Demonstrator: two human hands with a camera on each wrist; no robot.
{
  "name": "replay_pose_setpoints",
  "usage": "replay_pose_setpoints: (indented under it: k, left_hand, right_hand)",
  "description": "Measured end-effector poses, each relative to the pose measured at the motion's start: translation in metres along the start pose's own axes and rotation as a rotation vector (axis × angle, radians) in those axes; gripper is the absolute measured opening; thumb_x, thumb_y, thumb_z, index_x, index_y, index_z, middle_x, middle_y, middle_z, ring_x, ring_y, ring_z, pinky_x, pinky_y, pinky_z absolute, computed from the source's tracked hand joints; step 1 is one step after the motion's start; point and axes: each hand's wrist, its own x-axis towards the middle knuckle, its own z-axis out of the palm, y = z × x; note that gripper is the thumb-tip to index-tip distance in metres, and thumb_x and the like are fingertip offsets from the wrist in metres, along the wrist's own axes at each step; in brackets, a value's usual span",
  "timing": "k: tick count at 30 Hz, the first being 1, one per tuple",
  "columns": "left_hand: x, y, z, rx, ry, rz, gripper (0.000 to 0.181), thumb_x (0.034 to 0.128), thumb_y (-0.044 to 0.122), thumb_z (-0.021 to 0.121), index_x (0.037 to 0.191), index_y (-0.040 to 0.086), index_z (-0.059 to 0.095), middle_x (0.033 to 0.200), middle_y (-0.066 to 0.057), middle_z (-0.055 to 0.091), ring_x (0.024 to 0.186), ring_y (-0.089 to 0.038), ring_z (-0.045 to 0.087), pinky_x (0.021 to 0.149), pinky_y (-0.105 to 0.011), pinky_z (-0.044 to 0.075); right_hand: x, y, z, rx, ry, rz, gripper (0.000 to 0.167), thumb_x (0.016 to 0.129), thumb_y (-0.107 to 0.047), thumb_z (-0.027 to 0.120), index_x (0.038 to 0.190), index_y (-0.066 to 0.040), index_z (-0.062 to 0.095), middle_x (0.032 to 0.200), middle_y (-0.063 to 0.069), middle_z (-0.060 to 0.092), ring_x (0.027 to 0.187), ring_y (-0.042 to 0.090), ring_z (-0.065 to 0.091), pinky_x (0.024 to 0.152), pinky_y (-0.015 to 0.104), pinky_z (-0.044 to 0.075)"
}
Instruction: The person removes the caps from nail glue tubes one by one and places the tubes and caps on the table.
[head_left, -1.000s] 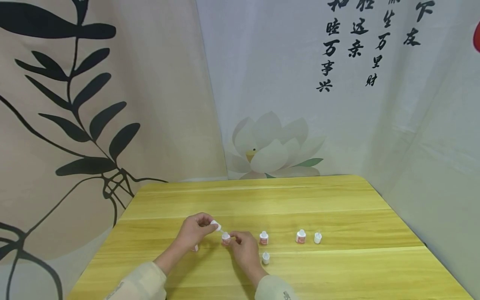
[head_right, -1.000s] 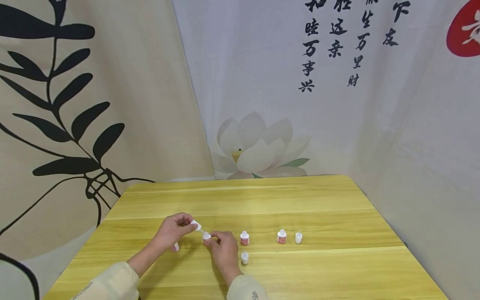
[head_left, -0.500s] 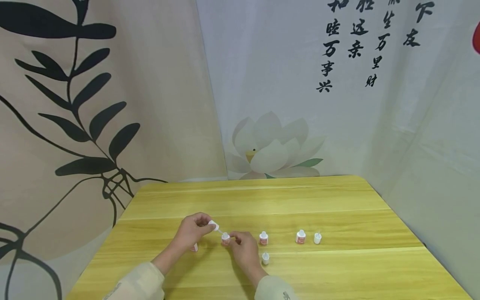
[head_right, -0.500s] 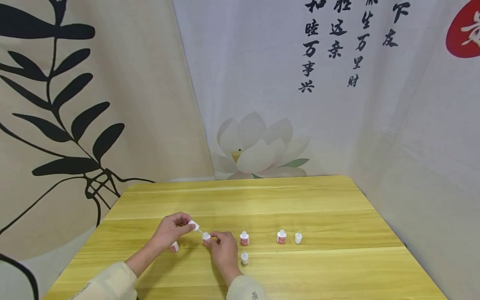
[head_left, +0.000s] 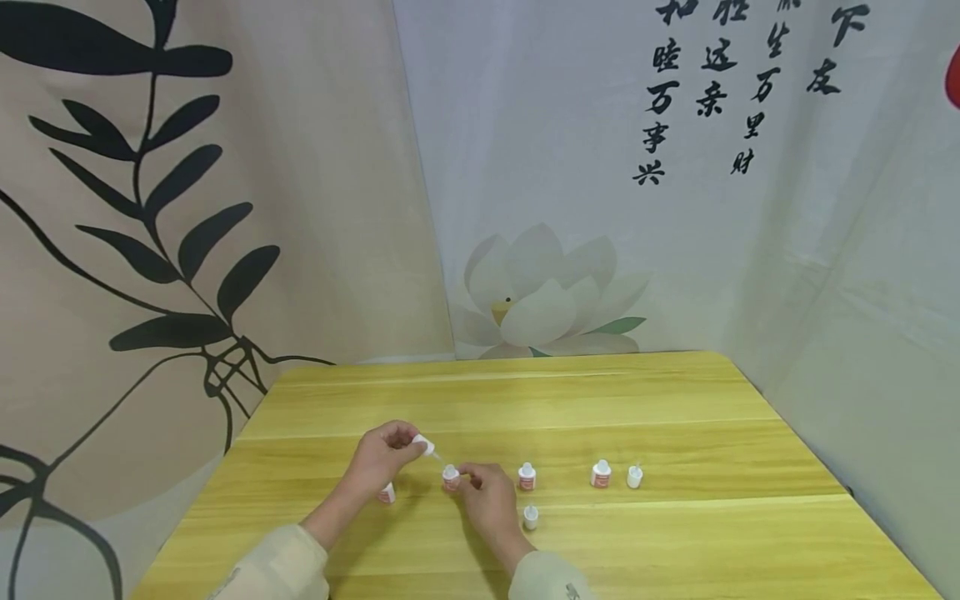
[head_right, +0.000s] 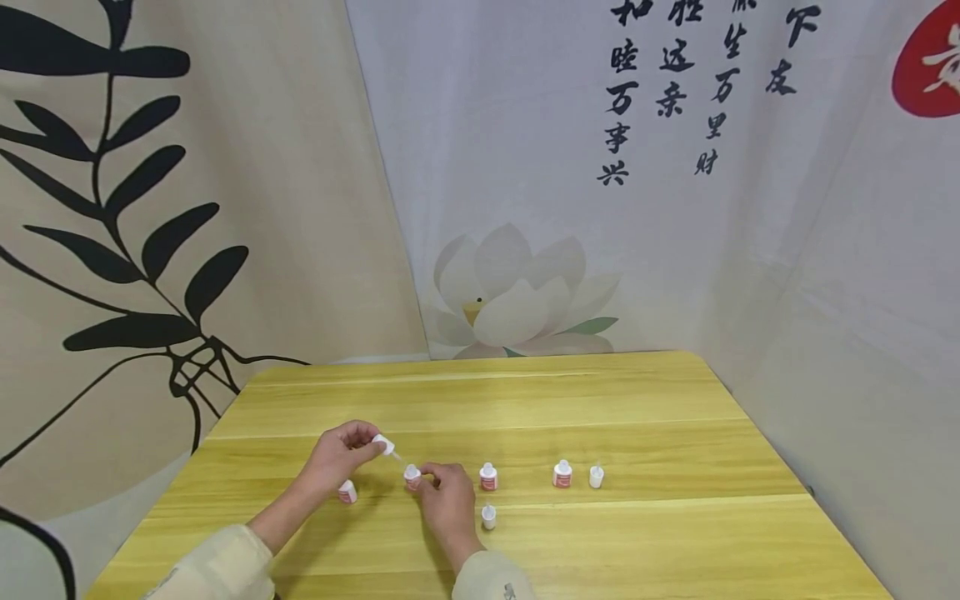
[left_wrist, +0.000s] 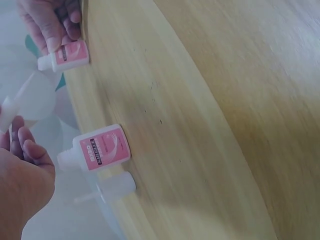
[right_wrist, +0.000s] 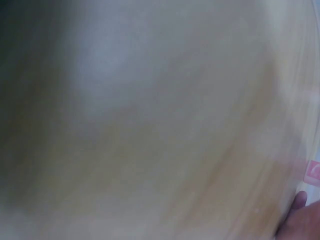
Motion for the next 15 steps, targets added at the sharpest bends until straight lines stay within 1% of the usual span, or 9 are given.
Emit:
replay_pose_setpoints:
  k: [6, 9, 15]
  left_hand:
    - [0.0003, -0.0008, 0.0023, -0.022, 0.028, -0.009, 0.027, 0.0909, 0.020, 0.073, 0.114, 0.006, 0.069, 0.096, -0.002, 0.067, 0.091, -0.018, 0.058, 0.080, -0.032, 0.048]
    - [0.0009, -0.0029, 0.0041, -0.034, 0.040, -0.007, 0.029, 0.0913, 0.022, 0.073, 0.116, 0.007, 0.070, 0.099, -0.002, 0.068, 0.094, -0.018, 0.060, 0.083, -0.034, 0.050]
    - [0.0011, -0.0053, 0.0069, -0.065, 0.051, -0.001, 0.030, 0.0920, 0.024, 0.072, 0.116, 0.006, 0.070, 0.101, -0.004, 0.067, 0.094, -0.019, 0.060, 0.083, -0.035, 0.049]
  right_hand:
    - [-0.0004, -0.0003, 0.0001, 0.000, -0.002, 0.007, 0.008, 0.086, -0.022, 0.076, 0.092, -0.017, 0.077, 0.093, -0.001, 0.061, 0.085, 0.015, 0.052, 0.074, 0.035, 0.044]
    - [-0.0007, -0.0006, -0.0001, -0.002, -0.004, 0.009, 0.009, 0.086, -0.023, 0.076, 0.092, -0.017, 0.077, 0.094, -0.001, 0.062, 0.086, 0.016, 0.052, 0.074, 0.035, 0.044]
    - [-0.0008, 0.0000, -0.0004, -0.002, 0.001, 0.010, 0.011, 0.086, -0.022, 0.076, 0.095, -0.016, 0.077, 0.096, 0.000, 0.062, 0.086, 0.016, 0.052, 0.074, 0.034, 0.045]
